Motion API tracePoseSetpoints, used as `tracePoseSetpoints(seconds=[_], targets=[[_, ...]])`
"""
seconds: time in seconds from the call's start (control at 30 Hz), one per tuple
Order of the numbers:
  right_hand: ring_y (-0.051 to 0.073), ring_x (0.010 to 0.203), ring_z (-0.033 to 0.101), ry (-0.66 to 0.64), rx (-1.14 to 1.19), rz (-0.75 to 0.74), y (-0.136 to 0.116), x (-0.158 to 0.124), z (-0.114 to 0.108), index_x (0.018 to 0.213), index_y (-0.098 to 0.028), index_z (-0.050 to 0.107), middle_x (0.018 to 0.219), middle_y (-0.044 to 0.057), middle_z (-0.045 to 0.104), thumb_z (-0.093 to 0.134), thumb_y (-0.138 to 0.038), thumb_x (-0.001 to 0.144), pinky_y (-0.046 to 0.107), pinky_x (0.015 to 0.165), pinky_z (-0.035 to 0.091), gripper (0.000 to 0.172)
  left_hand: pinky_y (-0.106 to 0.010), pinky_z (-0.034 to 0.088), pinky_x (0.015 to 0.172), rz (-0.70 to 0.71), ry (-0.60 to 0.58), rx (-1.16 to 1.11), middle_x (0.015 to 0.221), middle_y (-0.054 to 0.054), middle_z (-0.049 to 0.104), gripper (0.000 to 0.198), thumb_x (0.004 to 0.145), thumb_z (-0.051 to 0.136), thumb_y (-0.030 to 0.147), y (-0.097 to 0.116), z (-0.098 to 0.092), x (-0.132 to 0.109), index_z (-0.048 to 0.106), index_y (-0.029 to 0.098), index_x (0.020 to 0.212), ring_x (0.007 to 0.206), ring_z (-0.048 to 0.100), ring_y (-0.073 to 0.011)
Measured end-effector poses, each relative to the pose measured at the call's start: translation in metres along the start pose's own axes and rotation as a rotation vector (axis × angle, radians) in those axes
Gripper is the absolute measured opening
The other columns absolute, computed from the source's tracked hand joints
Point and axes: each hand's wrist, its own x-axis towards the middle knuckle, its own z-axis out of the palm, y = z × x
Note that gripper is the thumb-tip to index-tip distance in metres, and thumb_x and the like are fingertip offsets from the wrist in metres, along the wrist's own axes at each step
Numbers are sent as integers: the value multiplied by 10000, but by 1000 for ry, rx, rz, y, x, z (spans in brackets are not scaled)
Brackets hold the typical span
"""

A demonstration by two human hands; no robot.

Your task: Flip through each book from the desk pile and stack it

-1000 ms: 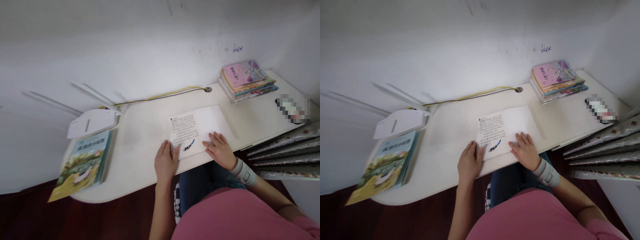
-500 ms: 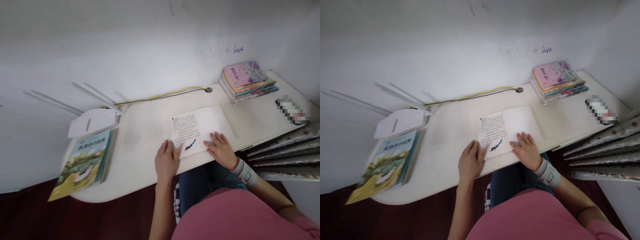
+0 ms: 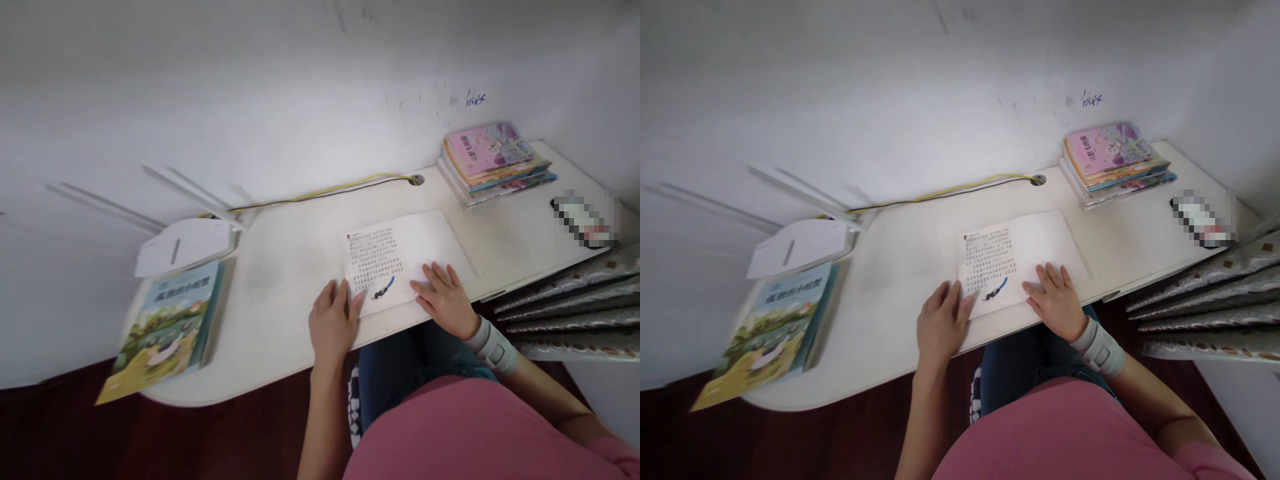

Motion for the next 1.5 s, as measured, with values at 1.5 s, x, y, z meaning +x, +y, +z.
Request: tracePoseSetpoints(seconds=[1.5], targets=[[275,1397,321,94,26,11,3,-4,3,1179,-197,639,1412,121,509,470,-243,930,530,1124,251,305,-551,360,1036,-163,68,14,1386,-282,454,608,884,454,424,6,3,-1,469,26,1343,1296,411,-393]])
